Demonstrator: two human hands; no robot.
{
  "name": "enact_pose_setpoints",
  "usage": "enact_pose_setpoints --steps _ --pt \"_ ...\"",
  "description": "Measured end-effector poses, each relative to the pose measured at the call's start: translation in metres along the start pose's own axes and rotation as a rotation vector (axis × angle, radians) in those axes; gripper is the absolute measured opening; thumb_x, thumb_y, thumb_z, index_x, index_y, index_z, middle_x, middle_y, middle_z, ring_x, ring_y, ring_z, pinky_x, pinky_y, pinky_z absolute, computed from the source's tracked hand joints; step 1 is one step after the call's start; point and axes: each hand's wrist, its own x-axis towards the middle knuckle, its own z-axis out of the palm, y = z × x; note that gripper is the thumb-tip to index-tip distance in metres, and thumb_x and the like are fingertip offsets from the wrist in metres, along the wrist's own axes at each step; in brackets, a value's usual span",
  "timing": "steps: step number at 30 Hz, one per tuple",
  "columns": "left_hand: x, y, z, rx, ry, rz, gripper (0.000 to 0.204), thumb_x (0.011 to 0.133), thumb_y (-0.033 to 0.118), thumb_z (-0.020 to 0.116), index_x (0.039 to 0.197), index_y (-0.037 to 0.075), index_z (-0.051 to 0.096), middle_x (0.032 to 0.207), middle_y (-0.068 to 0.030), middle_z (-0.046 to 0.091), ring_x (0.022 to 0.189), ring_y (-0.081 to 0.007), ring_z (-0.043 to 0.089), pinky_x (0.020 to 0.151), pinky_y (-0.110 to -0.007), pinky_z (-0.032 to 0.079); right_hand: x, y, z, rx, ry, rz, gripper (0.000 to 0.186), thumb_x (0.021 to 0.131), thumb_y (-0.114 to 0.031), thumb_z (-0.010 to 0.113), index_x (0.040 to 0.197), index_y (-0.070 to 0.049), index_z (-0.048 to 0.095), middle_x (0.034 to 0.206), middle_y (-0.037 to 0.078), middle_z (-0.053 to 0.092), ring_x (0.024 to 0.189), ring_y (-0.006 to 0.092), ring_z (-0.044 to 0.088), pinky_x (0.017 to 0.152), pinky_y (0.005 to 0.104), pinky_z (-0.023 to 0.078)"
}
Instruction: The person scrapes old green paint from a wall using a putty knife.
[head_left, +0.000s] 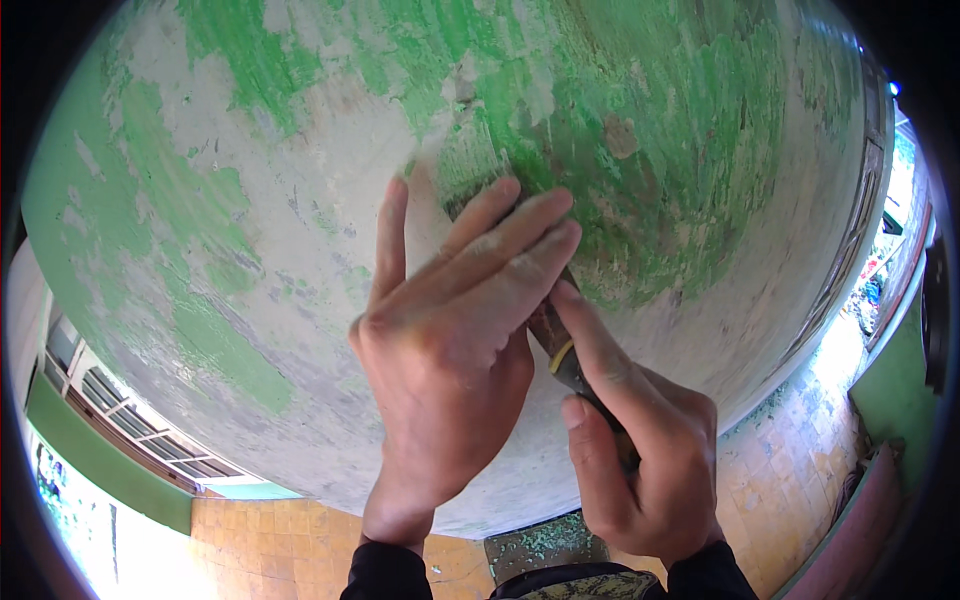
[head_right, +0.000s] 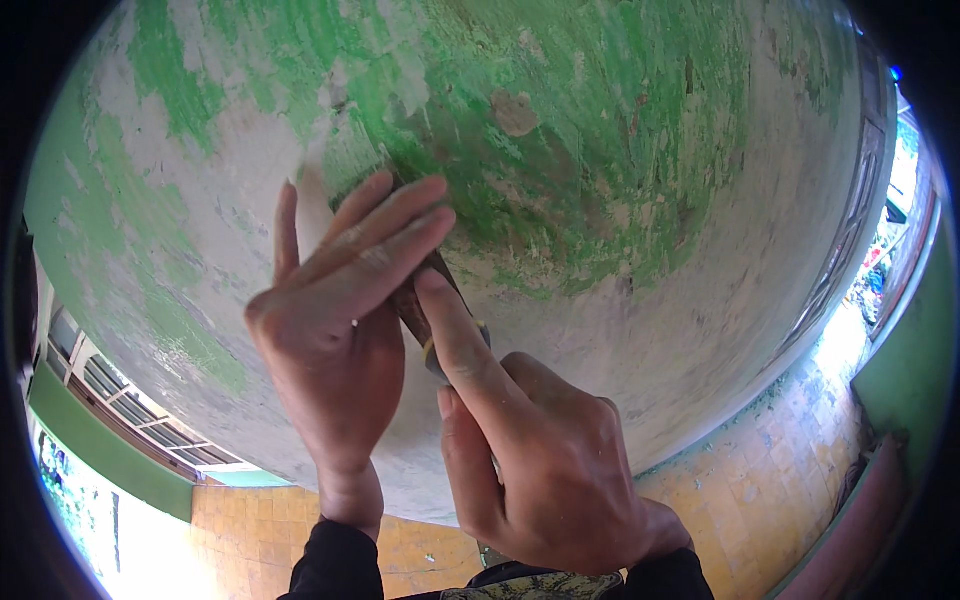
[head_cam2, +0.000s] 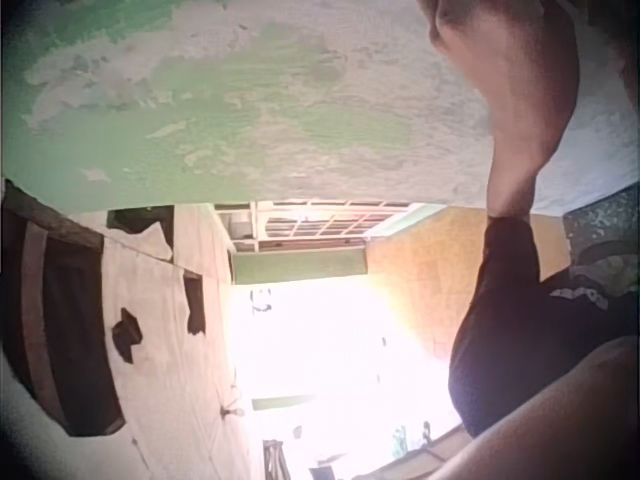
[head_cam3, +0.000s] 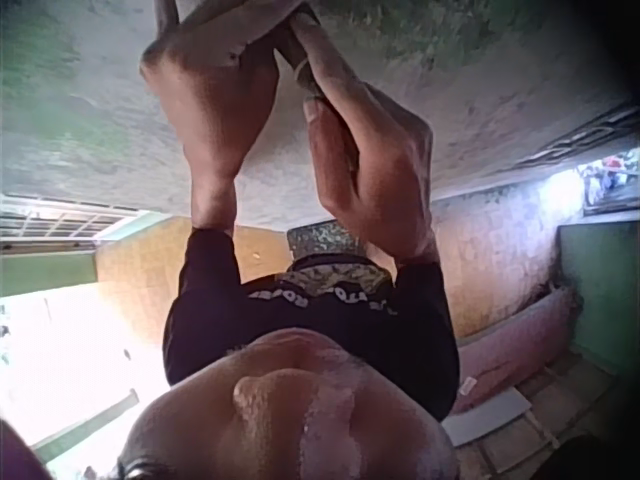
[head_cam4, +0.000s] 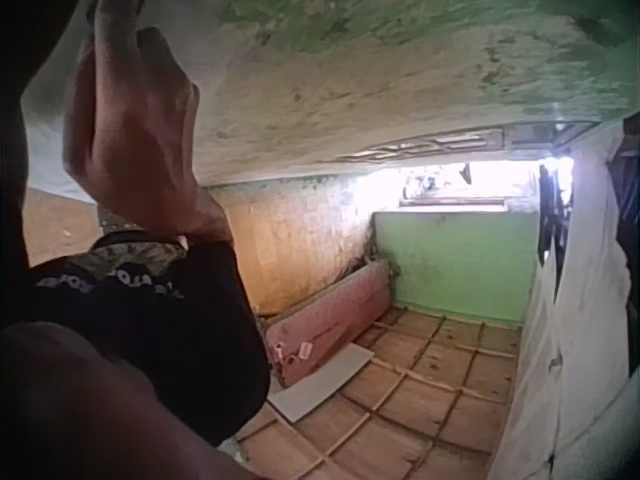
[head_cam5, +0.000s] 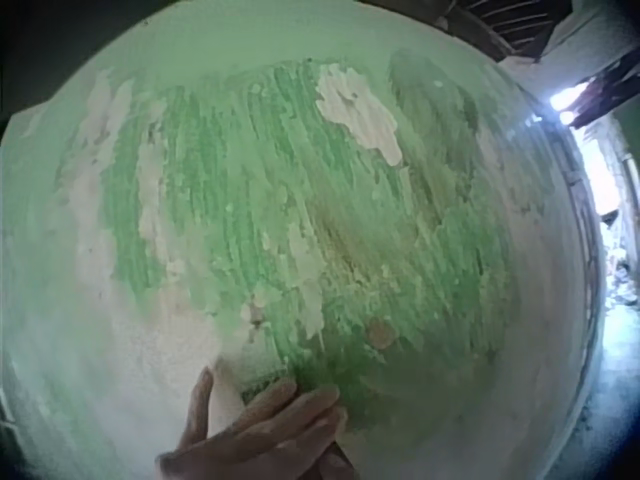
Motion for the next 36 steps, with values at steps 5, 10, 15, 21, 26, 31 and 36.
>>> enact_pose_setpoints --steps 5,10,15,21,26,31,36 --pt "-0.009 -0.006 0.005 0.017 -0.012 0.017 0.036 0.085 -0.005 0.067 0.106 0.019 0.083 0.115 -0.0024 0.078 0.122 -0.0277 0.068 0.123 -0.054 0.027 -0.005 0.009 0.009 -0.011 0.009 -0.021 0.057 0.09 -0.001 0.053 0.147 0.009 0.048 0.116 0.029 0.071 0.087 0.0346 0.076 0.081 0.0373 0.056" --pt "0.013 -0.004 -0.003 0.071 0.048 0.058 0.036 0.085 -0.005 0.067 0.104 0.02 0.083 0.114 -0.0031 0.078 0.122 -0.0266 0.069 0.123 -0.056 0.025 0.007 -0.001 0.004 0.022 0.023 -0.02 0.057 0.09 -0.002 0.053 0.147 0.008 0.049 0.115 0.028 0.071 0.079 0.0295 0.075 0.076 0.0358 0.056" --pt "0.011 -0.002 -0.004 0.078 0.0 0.054 0.034 0.087 -0.004 0.065 0.104 0.02 0.083 0.113 -0.0028 0.078 0.121 -0.0266 0.069 0.124 -0.055 0.024 0.003 -0.003 -0.001 -0.016 0.033 -0.037 0.057 0.09 -0.002 0.053 0.146 0.008 0.051 0.112 0.026 0.073 0.067 0.0226 0.069 0.068 0.0342 0.054" --pt "0.009 -0.004 -0.002 0.086 0.014 0.086 0.032 0.089 -0.003 0.065 0.102 0.02 0.083 0.112 -0.0012 0.079 0.12 -0.0264 0.069 0.124 -0.055 0.023 0.006 0.011 0.017 0.059 0.202 -0.188 0.057 0.089 -0.003 0.054 0.146 0.006 0.052 0.104 0.023 0.075 0.063 0.0199 0.068 0.065 0.0319 0.053" --pt "0.019 -0.007 -0.005 0.06 0.088 0.105 0.033 0.088 -0.004 0.065 0.102 0.021 0.083 0.113 0.0 0.078 0.12 -0.0261 0.069 0.125 -0.055 0.023 0.01 -0.001 0.005 0.034 0.107 -0.078 0.056 0.09 -0.003 0.053 0.145 0.006 0.053 0.102 0.023 0.075 0.063 0.0204 0.068 0.067 0.0331 0.053" --pt "0.013 -0.001 -0.003 0.097 0.017 0.092 0.036 0.087 -0.006 0.064 0.104 0.02 0.083 0.113 -0.0009 0.078 0.12 -0.0256 0.07 0.125 -0.055 0.023 0.009 0.002 0.004 0.077 0.157 -0.126 0.055 0.09 -0.004 0.053 0.144 0.007 0.053 0.104 0.024 0.074 0.065 0.0203 0.069 0.067 0.0335 0.053" --pt "0.01 -0.008 -0.003 0.114 0.041 0.111 0.036 0.087 -0.006 0.063 0.104 0.019 0.083 0.113 -0.0019 0.078 0.12 -0.0253 0.07 0.125 -0.056 0.022 0.008 0.01 0.015 0.08 0.165 -0.158 0.057 0.089 -0.004 0.053 0.145 0.008 0.052 0.109 0.026 0.074 0.066 0.0147 0.067 0.068 0.0305 0.052"
